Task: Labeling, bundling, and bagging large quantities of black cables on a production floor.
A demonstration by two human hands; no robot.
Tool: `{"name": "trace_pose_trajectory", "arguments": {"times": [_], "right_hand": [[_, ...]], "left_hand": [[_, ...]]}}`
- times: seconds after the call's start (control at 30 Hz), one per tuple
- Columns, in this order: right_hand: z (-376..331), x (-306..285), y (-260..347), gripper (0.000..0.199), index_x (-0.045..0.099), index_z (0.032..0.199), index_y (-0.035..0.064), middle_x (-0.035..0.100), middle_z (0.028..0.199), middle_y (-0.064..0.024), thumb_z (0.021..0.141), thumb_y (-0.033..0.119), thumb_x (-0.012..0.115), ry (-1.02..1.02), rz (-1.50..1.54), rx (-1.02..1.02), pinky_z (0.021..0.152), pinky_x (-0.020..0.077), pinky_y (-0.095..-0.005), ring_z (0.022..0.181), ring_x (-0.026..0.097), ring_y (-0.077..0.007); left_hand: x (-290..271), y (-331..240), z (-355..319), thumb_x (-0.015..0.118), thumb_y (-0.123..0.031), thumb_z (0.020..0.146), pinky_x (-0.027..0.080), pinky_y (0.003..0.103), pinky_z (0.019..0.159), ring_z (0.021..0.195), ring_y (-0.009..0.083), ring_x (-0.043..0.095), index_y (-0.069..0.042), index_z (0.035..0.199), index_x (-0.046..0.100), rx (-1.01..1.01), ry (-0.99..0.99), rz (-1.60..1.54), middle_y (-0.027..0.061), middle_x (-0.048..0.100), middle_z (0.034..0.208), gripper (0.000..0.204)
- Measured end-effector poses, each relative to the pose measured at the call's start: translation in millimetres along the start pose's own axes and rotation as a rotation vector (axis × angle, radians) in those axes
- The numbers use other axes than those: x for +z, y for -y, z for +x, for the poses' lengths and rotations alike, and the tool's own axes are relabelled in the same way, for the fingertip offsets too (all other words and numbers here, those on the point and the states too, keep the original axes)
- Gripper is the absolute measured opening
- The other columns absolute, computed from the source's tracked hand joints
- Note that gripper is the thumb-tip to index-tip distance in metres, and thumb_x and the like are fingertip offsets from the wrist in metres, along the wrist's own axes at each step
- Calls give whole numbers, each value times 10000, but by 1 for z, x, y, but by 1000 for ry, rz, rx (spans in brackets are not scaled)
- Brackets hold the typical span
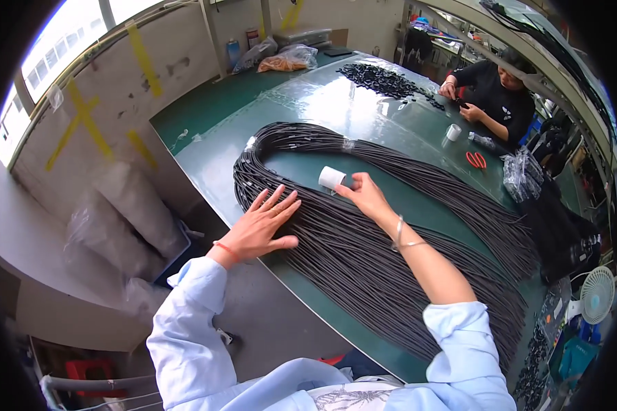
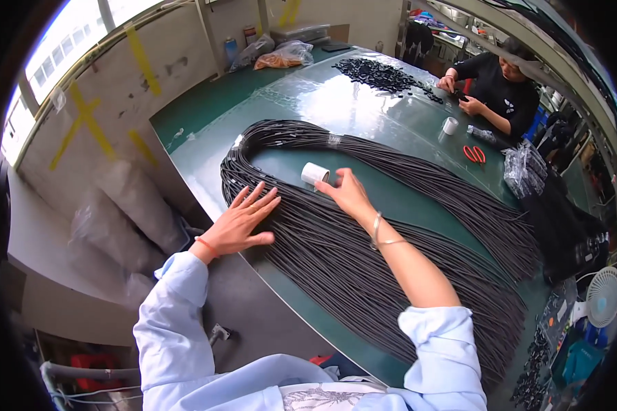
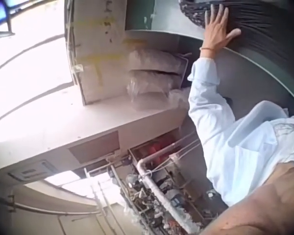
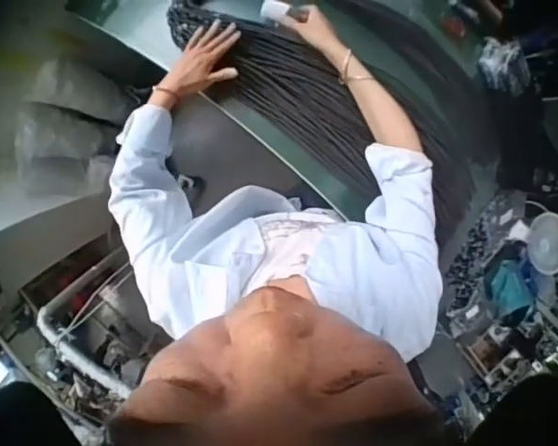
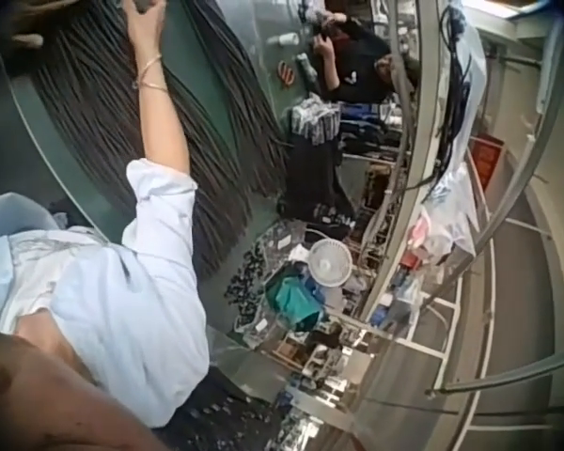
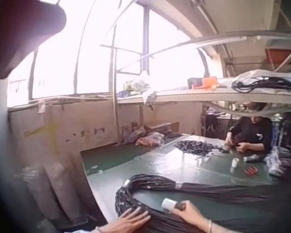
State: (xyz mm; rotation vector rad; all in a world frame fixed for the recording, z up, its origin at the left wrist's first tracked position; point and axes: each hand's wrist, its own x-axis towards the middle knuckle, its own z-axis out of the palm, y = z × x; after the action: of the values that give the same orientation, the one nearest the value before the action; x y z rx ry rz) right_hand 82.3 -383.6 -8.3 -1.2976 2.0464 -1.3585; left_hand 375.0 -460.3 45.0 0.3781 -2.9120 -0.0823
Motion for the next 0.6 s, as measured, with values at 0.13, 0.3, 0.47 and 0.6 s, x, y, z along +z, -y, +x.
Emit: {"name": "trace_pose_trajectory", "arguments": {"times": [0.13, 0.3, 0.47, 0.6], "right_hand": [[-22, -30, 8, 782, 514, 1253, -73, 601, 1157, -215, 797, 518, 744, 346, -153, 82, 899, 498, -368, 1065, 600, -281], [-54, -34, 49, 869, 509, 1229, -94, 543, 1211, -288, 745, 587, 748, 479, -488, -86, 921, 492, -425, 1138, 545, -372], [-92, 9, 65, 761, 508, 1152, -75, 537, 1116, -278, 687, 447, 811, 424, -675, -156, 944, 476, -461, 1088, 549, -411], [-86, 7, 49, 650, 498, 1089, -83, 533, 1078, -286, 672, 322, 787, 368, -570, -127, 920, 486, -472, 1030, 562, -429]], "left_hand": [[-37, 4, -9, 708, -600, 704, 108, 461, 1207, 1486, 295, 153, -97, 1512, 299, 22, 102, 12, 127, 269, 1574, 1036], [-23, 1, 27, 808, -498, 642, 112, 470, 1210, 1477, 313, 166, -138, 1520, 294, 150, 116, 40, 133, 259, 1572, 1080], [23, 24, 70, 805, -424, 676, 168, 462, 1200, 1445, 320, 254, -144, 1513, 315, 228, 246, -33, 146, 318, 1533, 1010], [14, -2, 62, 781, -351, 733, 215, 451, 1187, 1365, 331, 387, -141, 1484, 372, 230, 137, 42, 152, 458, 1425, 880]]}}
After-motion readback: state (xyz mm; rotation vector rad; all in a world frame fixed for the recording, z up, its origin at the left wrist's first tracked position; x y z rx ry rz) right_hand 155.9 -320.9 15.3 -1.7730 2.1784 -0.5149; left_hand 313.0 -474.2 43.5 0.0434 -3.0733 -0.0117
